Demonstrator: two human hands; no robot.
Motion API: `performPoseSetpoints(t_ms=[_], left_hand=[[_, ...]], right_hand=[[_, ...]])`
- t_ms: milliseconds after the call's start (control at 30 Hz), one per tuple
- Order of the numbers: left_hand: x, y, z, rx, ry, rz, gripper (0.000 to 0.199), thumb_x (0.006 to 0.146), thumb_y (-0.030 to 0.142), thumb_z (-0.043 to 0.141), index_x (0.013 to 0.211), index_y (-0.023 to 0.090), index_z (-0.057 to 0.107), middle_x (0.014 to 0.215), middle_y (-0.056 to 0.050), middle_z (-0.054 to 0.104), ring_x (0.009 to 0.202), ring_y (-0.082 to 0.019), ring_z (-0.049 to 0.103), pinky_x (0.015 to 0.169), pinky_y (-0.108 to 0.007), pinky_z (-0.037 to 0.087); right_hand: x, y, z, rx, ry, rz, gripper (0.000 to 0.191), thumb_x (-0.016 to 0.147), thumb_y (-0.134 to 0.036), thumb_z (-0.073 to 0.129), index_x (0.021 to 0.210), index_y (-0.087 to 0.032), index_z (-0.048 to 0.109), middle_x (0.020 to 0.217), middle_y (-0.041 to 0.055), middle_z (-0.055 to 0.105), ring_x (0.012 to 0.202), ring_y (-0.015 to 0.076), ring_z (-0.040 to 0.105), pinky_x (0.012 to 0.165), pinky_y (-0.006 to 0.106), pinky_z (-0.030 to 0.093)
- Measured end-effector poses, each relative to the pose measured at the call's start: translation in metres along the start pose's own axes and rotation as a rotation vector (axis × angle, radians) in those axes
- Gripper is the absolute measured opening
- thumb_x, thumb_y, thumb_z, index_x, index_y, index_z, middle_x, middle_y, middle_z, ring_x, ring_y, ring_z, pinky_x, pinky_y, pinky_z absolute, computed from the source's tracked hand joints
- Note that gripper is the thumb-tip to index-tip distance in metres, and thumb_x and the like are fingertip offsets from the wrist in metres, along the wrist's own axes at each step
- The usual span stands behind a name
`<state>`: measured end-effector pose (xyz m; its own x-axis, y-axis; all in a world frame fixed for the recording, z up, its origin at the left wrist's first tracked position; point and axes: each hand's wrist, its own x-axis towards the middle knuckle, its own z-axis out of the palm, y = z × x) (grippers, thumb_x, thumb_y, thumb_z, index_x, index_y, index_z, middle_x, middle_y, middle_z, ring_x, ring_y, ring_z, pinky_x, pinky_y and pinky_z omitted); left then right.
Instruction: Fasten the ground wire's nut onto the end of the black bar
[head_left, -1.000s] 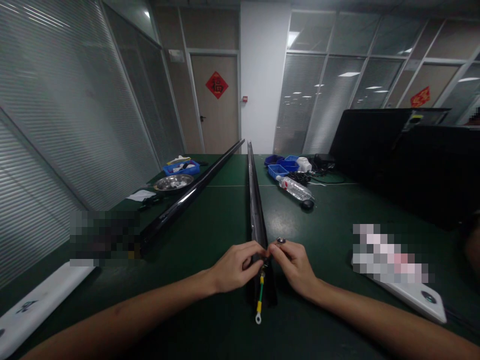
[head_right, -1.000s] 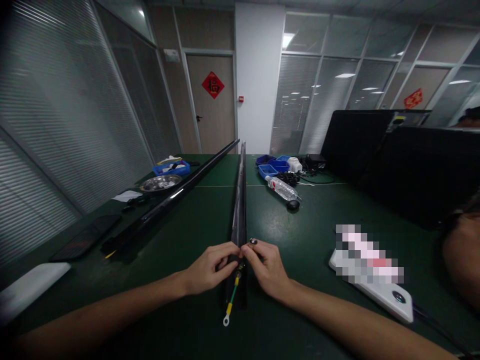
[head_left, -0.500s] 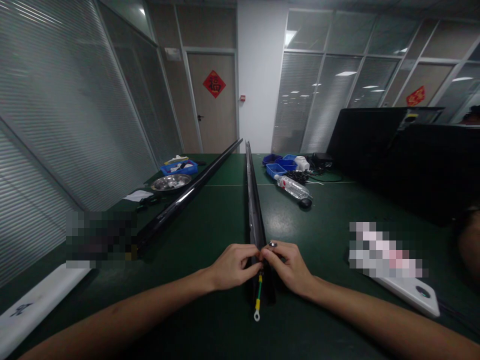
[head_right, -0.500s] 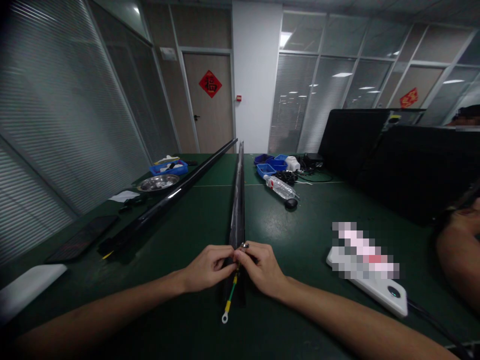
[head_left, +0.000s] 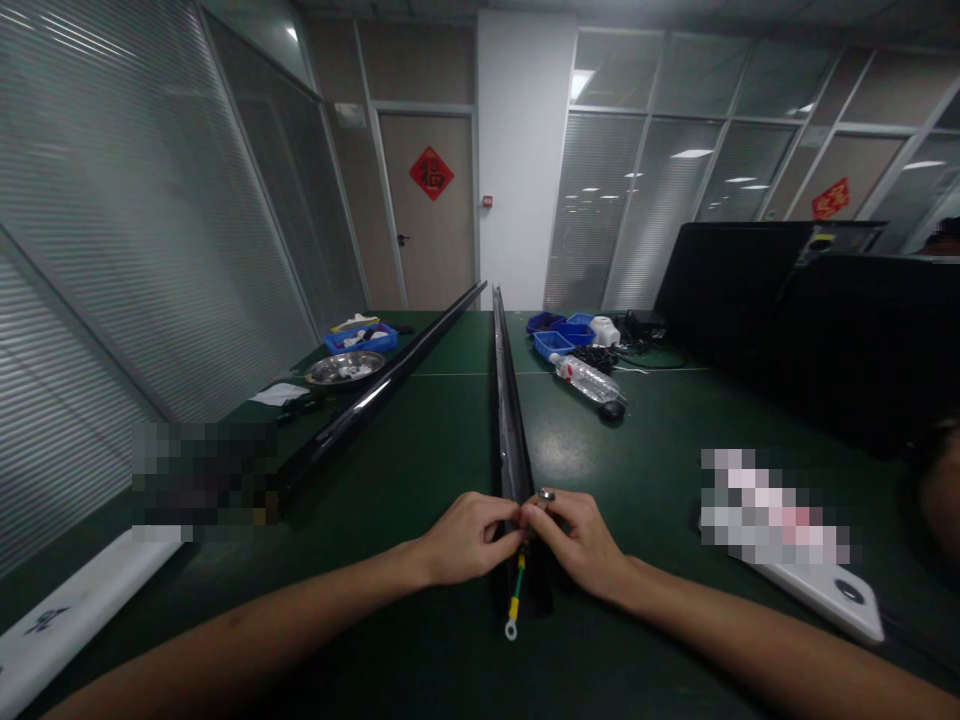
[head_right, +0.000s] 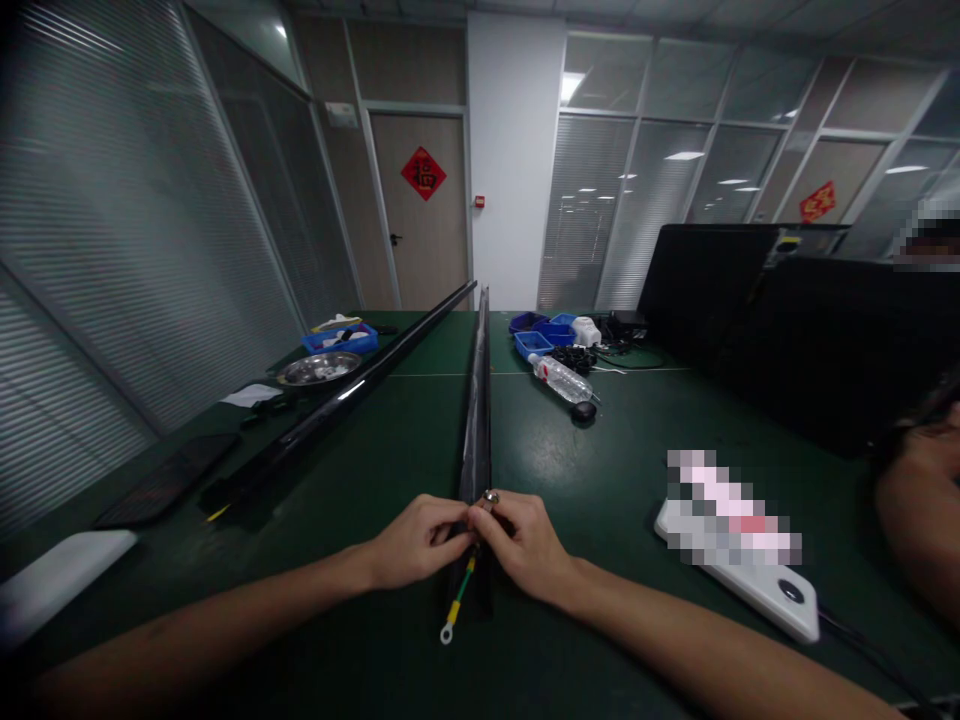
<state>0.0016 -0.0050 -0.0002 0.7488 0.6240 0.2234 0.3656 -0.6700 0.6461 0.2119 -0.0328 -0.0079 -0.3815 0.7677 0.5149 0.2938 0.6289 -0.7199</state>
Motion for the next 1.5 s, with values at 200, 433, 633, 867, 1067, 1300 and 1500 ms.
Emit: performPoseSetpoints(t_ms=[200, 433, 633, 867, 1067, 1300, 1500], left_hand=[[0.0002, 0.0007, -0.0022, -0.010, -0.020, -0.005, 0.016, 0.100, 0.027, 0.056, 0.094, 0.015, 0.066, 0.075, 0.001, 0.059, 0.061, -0.010, 0.050, 0.057, -0.018, 0.037], [-0.0006, -0.0021, -0.0004, 0.006, -0.008, -0.009, 0.014, 0.098, 0.025, 0.058, 0.092, 0.015, 0.065, 0.076, 0.001, 0.059, 0.061, -0.010, 0.050, 0.057, -0.019, 0.037], [-0.0003, -0.0063, 0.0022, 0.017, 0.008, 0.020, 0.015, 0.099, 0.022, 0.056, 0.089, 0.014, 0.064, 0.075, 0.002, 0.058, 0.063, -0.010, 0.051, 0.061, -0.020, 0.037], [0.0000, -0.0035, 0.0008, 0.000, 0.008, 0.024, 0.016, 0.099, 0.024, 0.055, 0.090, 0.014, 0.064, 0.076, 0.001, 0.057, 0.062, -0.010, 0.050, 0.058, -0.019, 0.037], [0.0007, -0.0013, -0.0002, -0.005, 0.011, 0.019, 0.016, 0.098, 0.024, 0.056, 0.088, 0.014, 0.064, 0.072, 0.002, 0.055, 0.059, -0.009, 0.049, 0.057, -0.018, 0.036], [0.0006, -0.0008, -0.0002, -0.019, 0.001, 0.020, 0.014, 0.099, 0.021, 0.055, 0.093, 0.014, 0.066, 0.078, 0.001, 0.059, 0.062, -0.009, 0.050, 0.058, -0.018, 0.037], [0.0008, -0.0009, -0.0004, -0.013, -0.006, 0.015, 0.014, 0.099, 0.022, 0.055, 0.091, 0.014, 0.064, 0.075, 0.002, 0.057, 0.060, -0.009, 0.050, 0.057, -0.018, 0.036]], right_hand=[[-0.0011, 0.0009, 0.0016, 0.000, 0.037, -0.010, 0.037, 0.108, -0.033, 0.048, 0.081, -0.018, 0.068, 0.074, 0.0026, 0.065, 0.066, 0.0164, 0.063, 0.065, 0.027, 0.046], [-0.0001, 0.0014, 0.0004, 0.006, 0.008, -0.016, 0.038, 0.108, -0.032, 0.047, 0.079, -0.017, 0.066, 0.075, 0.0027, 0.064, 0.066, 0.0156, 0.061, 0.066, 0.027, 0.045], [-0.0011, 0.0043, 0.0052, -0.069, 0.049, -0.035, 0.037, 0.106, -0.031, 0.050, 0.075, -0.017, 0.064, 0.070, 0.0027, 0.064, 0.062, 0.0152, 0.060, 0.062, 0.027, 0.043], [-0.0027, 0.0021, 0.0035, -0.066, 0.073, -0.065, 0.036, 0.107, -0.028, 0.049, 0.077, -0.017, 0.065, 0.071, 0.0028, 0.063, 0.062, 0.0151, 0.060, 0.062, 0.027, 0.043], [-0.0004, 0.0031, 0.0009, -0.017, 0.021, -0.065, 0.032, 0.107, -0.028, 0.049, 0.082, -0.017, 0.067, 0.076, 0.0034, 0.066, 0.067, 0.0156, 0.062, 0.066, 0.026, 0.046], [-0.0010, 0.0045, 0.0039, -0.075, 0.069, -0.060, 0.034, 0.105, -0.029, 0.053, 0.077, -0.017, 0.066, 0.070, 0.0028, 0.066, 0.060, 0.0148, 0.060, 0.060, 0.026, 0.044], [-0.0015, 0.0020, 0.0026, -0.080, 0.066, -0.080, 0.037, 0.107, -0.029, 0.048, 0.076, -0.017, 0.064, 0.071, 0.0034, 0.064, 0.062, 0.0153, 0.060, 0.062, 0.027, 0.044]])
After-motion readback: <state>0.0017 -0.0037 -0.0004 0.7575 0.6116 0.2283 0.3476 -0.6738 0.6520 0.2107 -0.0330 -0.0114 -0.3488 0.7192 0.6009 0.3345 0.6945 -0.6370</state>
